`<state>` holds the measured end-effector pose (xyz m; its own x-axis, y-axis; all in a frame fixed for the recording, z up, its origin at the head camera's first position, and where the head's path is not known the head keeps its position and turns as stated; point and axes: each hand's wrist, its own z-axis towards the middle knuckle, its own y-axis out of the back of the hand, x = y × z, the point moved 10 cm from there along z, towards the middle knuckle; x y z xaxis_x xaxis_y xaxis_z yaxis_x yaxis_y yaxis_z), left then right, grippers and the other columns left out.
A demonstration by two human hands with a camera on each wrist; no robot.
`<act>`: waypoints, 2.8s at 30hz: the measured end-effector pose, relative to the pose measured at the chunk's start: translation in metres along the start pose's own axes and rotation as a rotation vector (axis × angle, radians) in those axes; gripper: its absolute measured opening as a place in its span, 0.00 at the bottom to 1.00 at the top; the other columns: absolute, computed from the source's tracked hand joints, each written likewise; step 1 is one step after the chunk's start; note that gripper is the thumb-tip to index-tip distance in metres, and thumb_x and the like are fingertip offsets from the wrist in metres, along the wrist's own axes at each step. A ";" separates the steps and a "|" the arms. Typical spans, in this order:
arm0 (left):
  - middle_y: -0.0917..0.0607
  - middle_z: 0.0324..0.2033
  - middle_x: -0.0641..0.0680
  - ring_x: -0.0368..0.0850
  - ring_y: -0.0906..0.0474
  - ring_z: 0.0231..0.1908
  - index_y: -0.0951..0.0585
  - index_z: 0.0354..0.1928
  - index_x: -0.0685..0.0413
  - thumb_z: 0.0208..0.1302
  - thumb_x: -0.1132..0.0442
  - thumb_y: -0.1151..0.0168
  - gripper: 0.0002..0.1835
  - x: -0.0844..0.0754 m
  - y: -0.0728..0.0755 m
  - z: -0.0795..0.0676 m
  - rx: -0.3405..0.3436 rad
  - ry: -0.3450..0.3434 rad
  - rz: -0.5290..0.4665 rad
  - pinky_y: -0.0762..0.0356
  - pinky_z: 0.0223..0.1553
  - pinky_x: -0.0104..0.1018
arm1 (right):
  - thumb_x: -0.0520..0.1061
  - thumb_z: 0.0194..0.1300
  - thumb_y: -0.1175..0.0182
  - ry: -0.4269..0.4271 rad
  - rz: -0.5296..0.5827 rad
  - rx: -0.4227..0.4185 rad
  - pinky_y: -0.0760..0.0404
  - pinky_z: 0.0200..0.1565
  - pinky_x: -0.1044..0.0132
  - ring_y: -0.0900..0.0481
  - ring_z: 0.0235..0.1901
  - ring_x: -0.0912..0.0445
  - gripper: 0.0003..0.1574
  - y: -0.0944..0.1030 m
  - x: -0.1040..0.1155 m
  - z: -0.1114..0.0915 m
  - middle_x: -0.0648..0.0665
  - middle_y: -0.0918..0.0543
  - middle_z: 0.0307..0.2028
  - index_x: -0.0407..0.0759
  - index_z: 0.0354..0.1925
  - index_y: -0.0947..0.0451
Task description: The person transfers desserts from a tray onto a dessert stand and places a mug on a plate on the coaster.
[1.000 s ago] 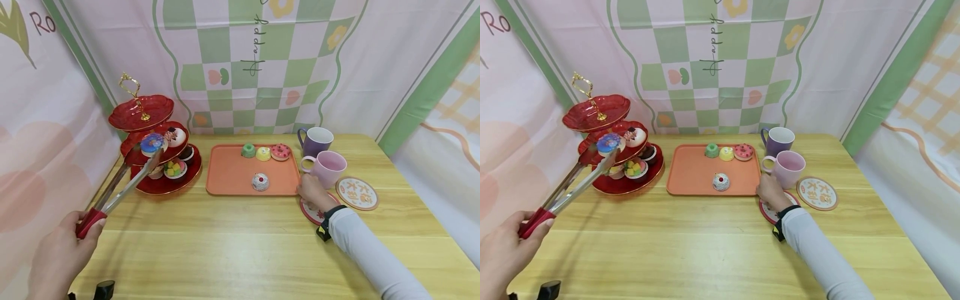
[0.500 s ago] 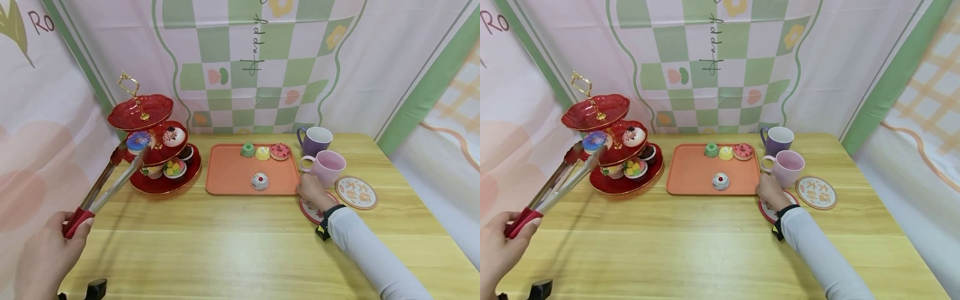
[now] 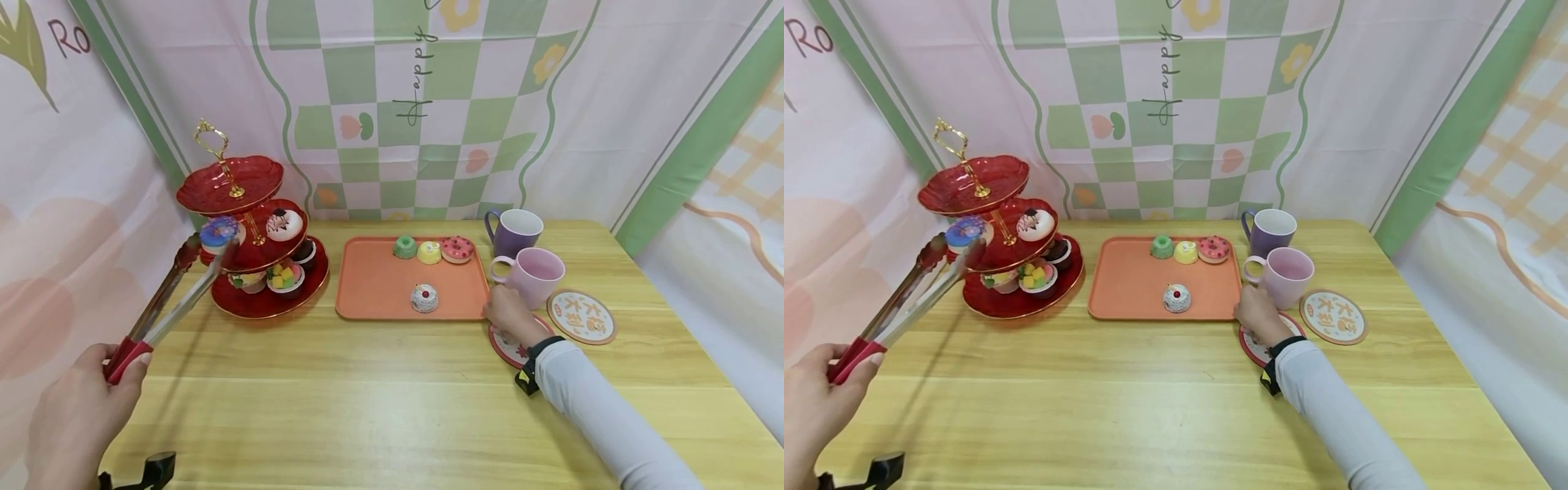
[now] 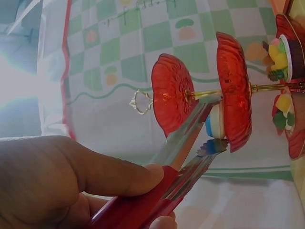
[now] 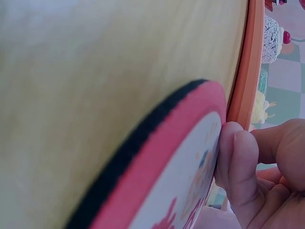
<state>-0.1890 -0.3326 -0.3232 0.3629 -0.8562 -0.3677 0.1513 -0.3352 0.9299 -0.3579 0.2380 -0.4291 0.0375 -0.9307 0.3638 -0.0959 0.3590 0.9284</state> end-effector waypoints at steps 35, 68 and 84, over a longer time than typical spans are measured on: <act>0.23 0.27 0.60 0.50 0.31 0.21 0.34 0.51 0.71 0.64 0.42 0.49 0.35 0.009 -0.003 -0.003 0.059 0.033 0.009 0.38 0.19 0.39 | 0.35 0.61 0.51 -0.059 0.071 0.053 0.29 0.19 0.64 0.27 0.15 0.54 0.07 -0.006 -0.006 -0.001 0.42 0.27 0.20 0.31 0.31 0.27; 0.23 0.35 0.72 0.63 0.27 0.30 0.34 0.52 0.75 0.64 0.41 0.49 0.37 0.000 -0.001 0.006 -0.013 0.038 -0.064 0.32 0.30 0.52 | 0.35 0.61 0.49 -0.038 0.042 0.035 0.28 0.24 0.62 0.27 0.18 0.52 0.07 -0.002 -0.004 -0.001 0.43 0.28 0.19 0.30 0.30 0.27; 0.21 0.29 0.65 0.55 0.27 0.25 0.30 0.49 0.73 0.62 0.47 0.43 0.31 -0.028 0.003 -0.013 -0.085 -0.097 -0.128 0.36 0.23 0.41 | 0.36 0.62 0.49 -0.058 0.052 0.041 0.28 0.20 0.64 0.27 0.15 0.54 0.07 -0.004 -0.006 -0.001 0.42 0.28 0.19 0.30 0.31 0.27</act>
<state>-0.1869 -0.3053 -0.3100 0.2462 -0.8439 -0.4768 0.2696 -0.4129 0.8700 -0.3569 0.2419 -0.4351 -0.0257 -0.9139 0.4051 -0.1365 0.4046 0.9042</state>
